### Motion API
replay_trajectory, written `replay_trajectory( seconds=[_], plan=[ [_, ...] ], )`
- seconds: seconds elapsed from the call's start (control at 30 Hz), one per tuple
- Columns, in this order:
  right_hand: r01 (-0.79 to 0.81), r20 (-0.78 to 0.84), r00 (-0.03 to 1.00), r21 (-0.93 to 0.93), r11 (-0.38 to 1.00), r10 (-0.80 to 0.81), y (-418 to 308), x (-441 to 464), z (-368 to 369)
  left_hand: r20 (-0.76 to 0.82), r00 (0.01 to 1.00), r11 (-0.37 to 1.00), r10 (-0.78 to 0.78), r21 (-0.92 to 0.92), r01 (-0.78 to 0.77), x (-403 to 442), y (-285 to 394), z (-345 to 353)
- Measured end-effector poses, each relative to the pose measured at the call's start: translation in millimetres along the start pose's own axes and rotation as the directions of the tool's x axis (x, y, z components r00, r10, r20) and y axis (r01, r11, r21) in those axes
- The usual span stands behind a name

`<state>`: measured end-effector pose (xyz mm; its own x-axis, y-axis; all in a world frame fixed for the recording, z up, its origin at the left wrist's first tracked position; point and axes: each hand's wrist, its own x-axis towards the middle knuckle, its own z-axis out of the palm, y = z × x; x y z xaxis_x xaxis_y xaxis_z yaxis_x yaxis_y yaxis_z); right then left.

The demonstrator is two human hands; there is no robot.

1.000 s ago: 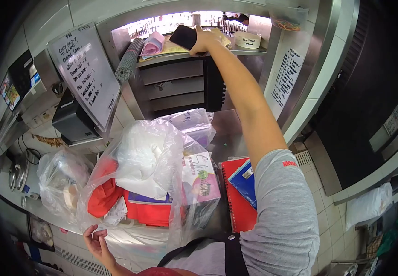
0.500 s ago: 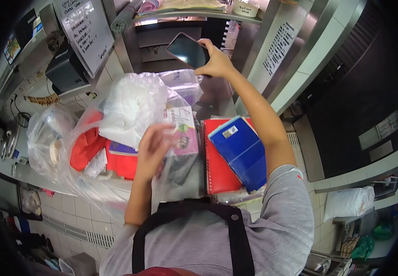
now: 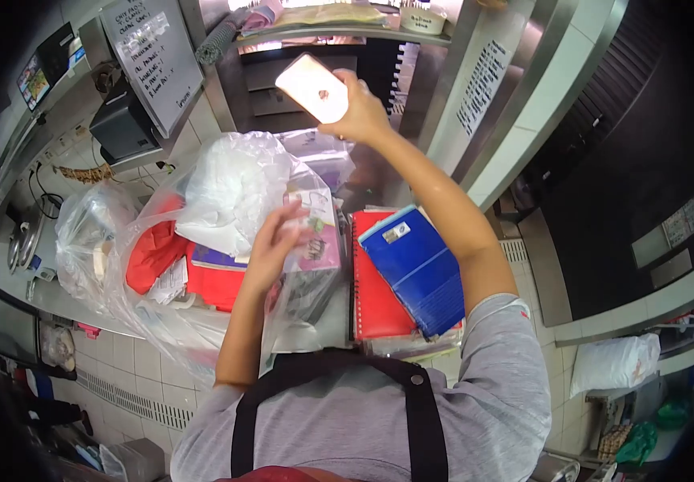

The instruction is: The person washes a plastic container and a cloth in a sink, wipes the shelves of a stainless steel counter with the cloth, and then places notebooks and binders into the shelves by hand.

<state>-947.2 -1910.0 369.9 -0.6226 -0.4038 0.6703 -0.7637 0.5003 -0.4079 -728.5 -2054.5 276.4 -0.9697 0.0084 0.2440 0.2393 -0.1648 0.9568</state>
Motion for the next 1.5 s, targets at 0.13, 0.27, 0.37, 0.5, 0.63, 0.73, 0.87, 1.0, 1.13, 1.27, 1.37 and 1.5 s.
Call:
replay_trajectory(
  seconds=[0.13,0.27,0.37,0.5,0.63,0.73,0.87,1.0,1.13,1.27,1.37,1.5],
  plan=[
    [-0.067,-0.129,0.991,-0.204,0.977,0.041,8,93,-16,0.041,0.999,0.995,-0.032,0.093,0.028,-75,43,-33],
    [-0.162,-0.118,0.984,-0.289,0.944,0.133,29,183,-21,-0.246,0.969,0.999,0.034,-0.005,-0.036,-144,39,-74],
    [-0.251,-0.054,0.966,-0.415,0.874,0.252,33,229,-16,-0.554,0.832,0.997,-0.012,0.053,0.050,-185,37,-97],
    [-0.320,0.023,0.938,-0.328,0.889,0.346,55,271,9,-0.751,0.659,0.981,-0.034,0.100,0.164,-204,44,-106],
    [-0.373,0.000,0.911,-0.426,0.824,0.412,64,279,32,-0.738,0.672,0.976,0.066,0.187,0.110,-203,42,-134],
    [-0.314,0.010,0.929,-0.507,0.803,0.370,93,284,48,-0.656,0.745,0.957,0.123,0.277,0.085,-185,45,-147],
    [-0.214,-0.275,0.960,-0.623,0.752,0.046,36,232,17,-0.517,0.850,0.946,0.101,0.314,0.078,-157,58,-149],
    [0.029,-0.040,0.998,-0.284,0.958,-0.041,-16,97,-49,-0.134,0.986,0.946,0.104,0.318,-0.057,-139,55,-138],
    [-0.299,0.419,0.778,-0.406,0.863,0.467,13,-69,-100,0.350,0.932,0.995,-0.096,0.036,0.088,-105,31,-88],
    [-0.535,0.353,0.378,-0.672,0.513,0.856,66,-244,-122,0.568,0.660,0.853,-0.491,0.160,0.497,-85,-28,1],
    [-0.515,0.164,0.646,-0.627,0.584,0.746,68,-336,-114,0.438,0.722,0.826,-0.535,0.449,0.340,-89,-107,46],
    [-0.721,0.107,0.470,-0.525,0.451,0.876,13,-363,-120,0.211,0.723,0.583,-0.658,0.751,0.311,-99,-125,64]
  ],
)
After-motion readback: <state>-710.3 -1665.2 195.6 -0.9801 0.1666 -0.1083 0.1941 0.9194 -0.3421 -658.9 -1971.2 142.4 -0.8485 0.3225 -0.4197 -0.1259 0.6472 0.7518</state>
